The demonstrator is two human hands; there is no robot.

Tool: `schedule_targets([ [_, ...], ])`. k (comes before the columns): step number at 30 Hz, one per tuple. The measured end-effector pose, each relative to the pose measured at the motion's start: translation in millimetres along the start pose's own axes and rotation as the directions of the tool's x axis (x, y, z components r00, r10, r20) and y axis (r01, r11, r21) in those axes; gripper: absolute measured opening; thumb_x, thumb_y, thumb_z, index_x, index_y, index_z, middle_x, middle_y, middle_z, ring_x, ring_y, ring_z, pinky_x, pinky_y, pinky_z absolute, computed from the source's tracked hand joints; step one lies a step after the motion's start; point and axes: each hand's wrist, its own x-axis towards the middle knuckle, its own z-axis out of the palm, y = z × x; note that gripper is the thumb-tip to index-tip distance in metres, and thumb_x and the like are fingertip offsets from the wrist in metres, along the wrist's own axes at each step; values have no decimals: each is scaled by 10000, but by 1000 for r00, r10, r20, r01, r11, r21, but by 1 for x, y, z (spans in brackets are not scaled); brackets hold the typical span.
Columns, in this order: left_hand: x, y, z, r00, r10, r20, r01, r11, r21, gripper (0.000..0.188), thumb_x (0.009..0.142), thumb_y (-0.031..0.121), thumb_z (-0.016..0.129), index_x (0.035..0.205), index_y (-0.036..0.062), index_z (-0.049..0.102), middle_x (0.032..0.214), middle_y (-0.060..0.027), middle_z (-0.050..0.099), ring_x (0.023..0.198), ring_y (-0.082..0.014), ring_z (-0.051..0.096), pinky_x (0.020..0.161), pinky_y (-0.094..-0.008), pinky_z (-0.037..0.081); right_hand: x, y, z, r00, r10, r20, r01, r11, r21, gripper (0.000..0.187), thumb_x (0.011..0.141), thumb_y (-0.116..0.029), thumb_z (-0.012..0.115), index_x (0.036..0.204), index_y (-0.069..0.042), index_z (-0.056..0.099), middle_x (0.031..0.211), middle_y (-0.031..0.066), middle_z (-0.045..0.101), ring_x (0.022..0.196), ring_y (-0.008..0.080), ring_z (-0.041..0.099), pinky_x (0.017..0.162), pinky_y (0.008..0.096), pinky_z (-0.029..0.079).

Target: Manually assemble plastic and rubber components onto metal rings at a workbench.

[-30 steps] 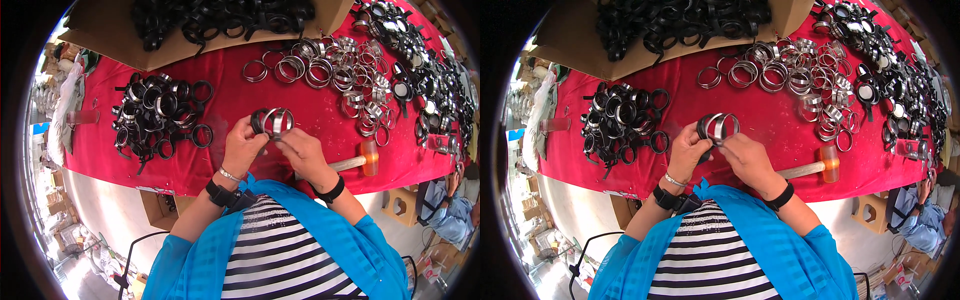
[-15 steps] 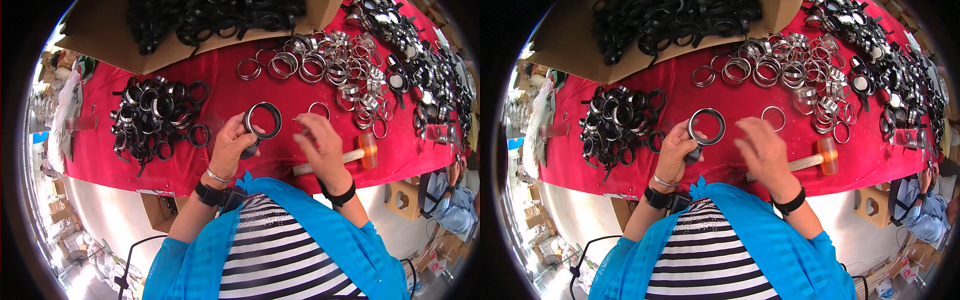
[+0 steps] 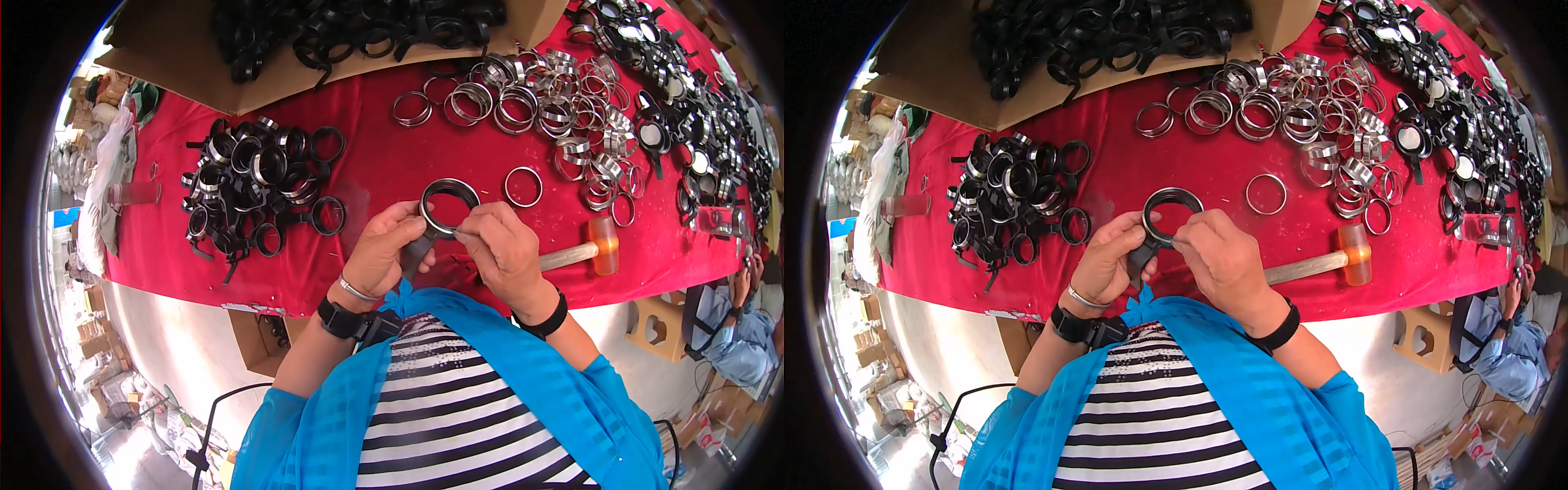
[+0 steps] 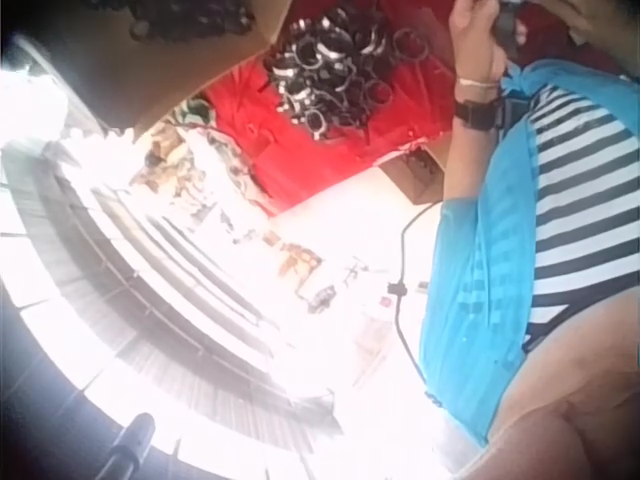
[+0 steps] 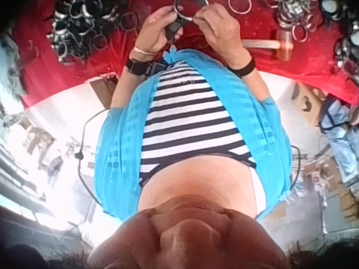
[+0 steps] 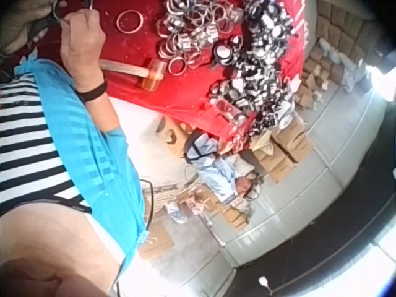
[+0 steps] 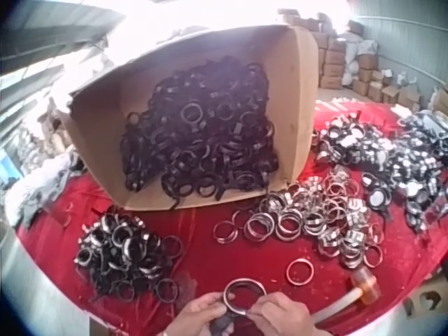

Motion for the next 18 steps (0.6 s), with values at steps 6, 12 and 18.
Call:
schedule_targets([
  [6, 2, -7, 10, 955, 281, -94, -176, 792, 585, 329, 832, 71, 595, 1134, -2, 485, 880, -91, 606, 615, -129, 594, 515, -251, 473, 4, -3, 5, 988, 155, -9, -154, 984, 88, 120, 760, -19, 669, 854, -14, 595, 810, 100, 570, 650, 219, 598, 541, 297, 464],
  [12, 0, -2, 24, 892, 445, 76, -240, 326, 914, 292, 758, 50, 659, 981, 0, 477, 761, -83, 606, 584, -86, 557, 501, -253, 425, -1, 0, 20, 824, 535, 187, -521, 585, 622, 87, 822, -33, 629, 868, -9, 560, 764, 28, 558, 663, 70, 533, 566, 228, 427],
  [18, 3, -1, 10, 892, 365, -269, -183, 833, 522, 222, 820, 37, 610, 981, 10, 459, 822, -80, 599, 620, -108, 600, 545, -225, 510, 0, 15, -8, 803, 535, 264, -502, 367, 783, 74, 882, -98, 578, 924, -48, 542, 781, 22, 586, 665, 83, 545, 590, 216, 425],
])
